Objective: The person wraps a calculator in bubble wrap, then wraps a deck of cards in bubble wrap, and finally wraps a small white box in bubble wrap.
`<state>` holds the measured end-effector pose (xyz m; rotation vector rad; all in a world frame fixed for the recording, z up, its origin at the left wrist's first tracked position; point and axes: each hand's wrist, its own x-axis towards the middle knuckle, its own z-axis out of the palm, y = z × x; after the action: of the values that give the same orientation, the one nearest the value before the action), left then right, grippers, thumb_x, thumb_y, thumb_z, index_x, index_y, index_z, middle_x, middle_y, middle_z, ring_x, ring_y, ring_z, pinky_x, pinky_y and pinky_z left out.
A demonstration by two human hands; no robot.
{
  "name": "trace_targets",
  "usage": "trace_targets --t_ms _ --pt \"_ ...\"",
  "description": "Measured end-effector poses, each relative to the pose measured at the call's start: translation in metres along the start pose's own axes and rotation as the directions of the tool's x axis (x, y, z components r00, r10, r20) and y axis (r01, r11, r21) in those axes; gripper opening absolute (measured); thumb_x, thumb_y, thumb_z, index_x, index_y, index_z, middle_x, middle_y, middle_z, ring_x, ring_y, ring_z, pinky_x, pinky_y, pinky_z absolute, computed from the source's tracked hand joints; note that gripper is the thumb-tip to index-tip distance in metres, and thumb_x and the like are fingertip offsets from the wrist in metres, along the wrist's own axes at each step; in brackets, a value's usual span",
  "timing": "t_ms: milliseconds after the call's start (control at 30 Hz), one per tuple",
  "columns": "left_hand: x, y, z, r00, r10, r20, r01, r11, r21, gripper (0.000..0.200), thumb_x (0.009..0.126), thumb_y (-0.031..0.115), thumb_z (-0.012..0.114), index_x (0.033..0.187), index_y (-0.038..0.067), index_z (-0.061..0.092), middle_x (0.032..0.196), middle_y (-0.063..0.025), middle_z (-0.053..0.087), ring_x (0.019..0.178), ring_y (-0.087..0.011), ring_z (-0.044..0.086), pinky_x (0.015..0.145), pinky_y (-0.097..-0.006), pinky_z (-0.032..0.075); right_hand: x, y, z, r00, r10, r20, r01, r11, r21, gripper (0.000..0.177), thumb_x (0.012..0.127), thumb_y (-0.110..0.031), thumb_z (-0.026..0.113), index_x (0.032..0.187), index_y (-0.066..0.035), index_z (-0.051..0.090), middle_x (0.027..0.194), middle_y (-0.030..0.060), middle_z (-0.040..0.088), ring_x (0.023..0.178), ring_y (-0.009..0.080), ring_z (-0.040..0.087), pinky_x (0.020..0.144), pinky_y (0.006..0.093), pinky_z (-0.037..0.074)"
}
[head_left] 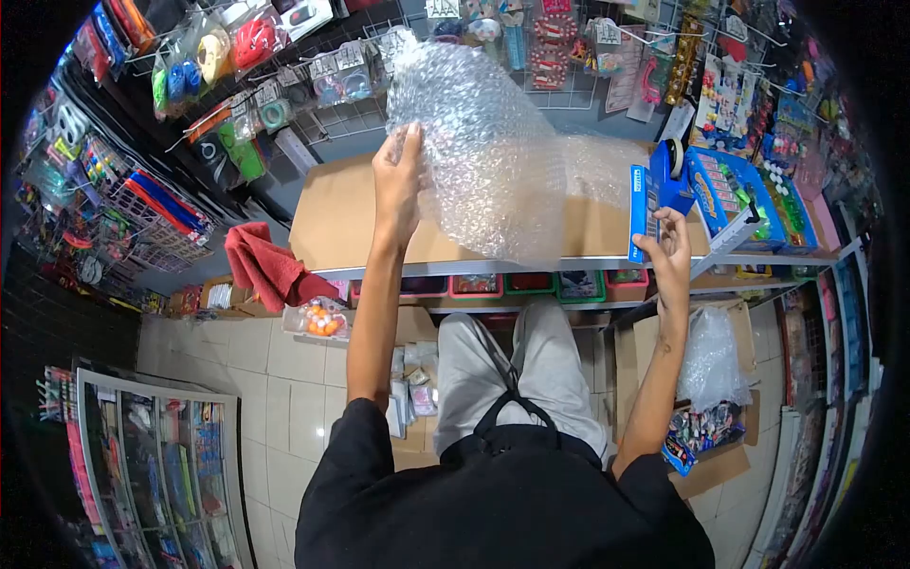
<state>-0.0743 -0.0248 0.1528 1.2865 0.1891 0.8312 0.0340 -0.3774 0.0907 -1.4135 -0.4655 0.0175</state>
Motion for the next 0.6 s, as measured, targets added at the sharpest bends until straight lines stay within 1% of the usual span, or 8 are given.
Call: trace_targets --t_ms 100,133,200,300,367,467,567,600 --pt "-0.005 -0.033 -0.018 0.993 -0.059 -0.104 0.080 0.975 0.207 0.027 0.099 0.033 0.064 0.100 0.006 0.069 0.063 0.0102 0.049 0.052 -0.0011 0.038 0.047 -0.0208 0.030 -0.003 -0.024 0.009 0.997 -0.065 0.049 0.065 0.998 0.001 0.045 0.080 -0.002 0.074 0.116 -0.007 0.048 0.102 0.0039 0.058 0.091 0.0099 0.058 0.079 0.0240 0.048" --pt "-0.004 -0.055 -0.037 0.993 -0.047 -0.108 0.076 0.958 0.277 0.028 0.099 0.030 0.063 0.097 0.003 0.071 0.061 0.0047 0.051 0.052 -0.0056 0.044 0.048 -0.0262 0.038 -0.003 -0.031 0.013 0.994 -0.040 0.098 0.040 0.999 -0.002 0.045 0.079 -0.003 0.075 0.116 -0.007 0.048 0.102 0.0039 0.058 0.090 0.0097 0.058 0.078 0.0237 0.049" --pt "-0.008 -0.090 -0.070 0.984 0.098 -0.151 0.031 0.732 0.681 0.029 0.097 0.023 0.062 0.095 -0.005 0.069 0.064 -0.0090 0.061 0.055 -0.0172 0.058 0.055 -0.0370 0.046 0.007 -0.029 0.020 0.975 -0.019 0.221 0.021 1.000 -0.003 0.046 0.079 -0.004 0.077 0.115 -0.007 0.049 0.099 0.0040 0.059 0.085 0.0088 0.060 0.074 0.0224 0.050" --pt "-0.029 -0.112 -0.090 0.951 0.250 -0.179 -0.022 0.637 0.771 0.029 0.095 0.018 0.061 0.096 -0.010 0.067 0.071 -0.0235 0.066 0.064 -0.0314 0.068 0.063 -0.0461 0.050 0.020 -0.012 0.058 0.926 -0.096 0.366 0.121 0.991 -0.048 0.047 0.076 -0.011 0.083 0.111 -0.009 0.052 0.106 0.0052 0.059 0.089 0.0110 0.061 0.068 0.0263 0.053" --pt "-0.036 -0.115 -0.095 0.959 0.236 -0.154 -0.030 0.629 0.777 0.028 0.095 0.019 0.063 0.094 -0.008 0.067 0.066 -0.0162 0.065 0.060 -0.0213 0.063 0.057 -0.0390 0.048 0.019 -0.028 0.094 0.839 0.221 0.497 -0.208 0.975 -0.081 0.049 0.072 -0.013 0.085 0.110 -0.011 0.054 0.108 0.0059 0.057 0.095 0.0150 0.060 0.070 0.0301 0.055" --pt "-0.041 -0.119 -0.102 0.980 0.170 -0.107 -0.014 0.589 0.808 0.027 0.095 0.019 0.063 0.092 -0.008 0.067 0.063 -0.0149 0.063 0.058 -0.0191 0.062 0.056 -0.0370 0.048 0.027 0.007 0.143 0.808 0.072 0.584 0.083 0.969 -0.234 0.052 0.068 -0.021 0.085 0.110 -0.012 0.056 0.110 0.0103 0.058 0.102 0.0250 0.060 0.084 0.0392 0.053" --pt "-0.044 -0.091 -0.092 0.986 0.138 -0.090 0.001 0.541 0.841 0.026 0.093 0.017 0.064 0.090 -0.008 0.066 0.070 -0.0228 0.066 0.063 -0.0293 0.067 0.061 -0.0419 0.050 0.020 0.003 0.161 0.834 -0.155 0.529 0.502 0.610 -0.613 0.057 0.064 -0.032 0.084 0.111 -0.012 0.058 0.113 0.0166 0.058 0.108 0.0360 0.057 0.098 0.0465 0.044" --pt "-0.042 -0.095 -0.095 0.984 0.162 -0.073 -0.026 0.537 0.843 0.025 0.093 0.017 0.064 0.090 -0.008 0.067 0.072 -0.0241 0.066 0.065 -0.0314 0.068 0.062 -0.0427 0.051 0.026 -0.001 0.161 0.854 -0.018 0.521 0.367 0.730 -0.577 0.061 0.062 -0.038 0.083 0.112 -0.013 0.059 0.117 0.0183 0.058 0.113 0.0414 0.053 0.102 0.0499 0.037"
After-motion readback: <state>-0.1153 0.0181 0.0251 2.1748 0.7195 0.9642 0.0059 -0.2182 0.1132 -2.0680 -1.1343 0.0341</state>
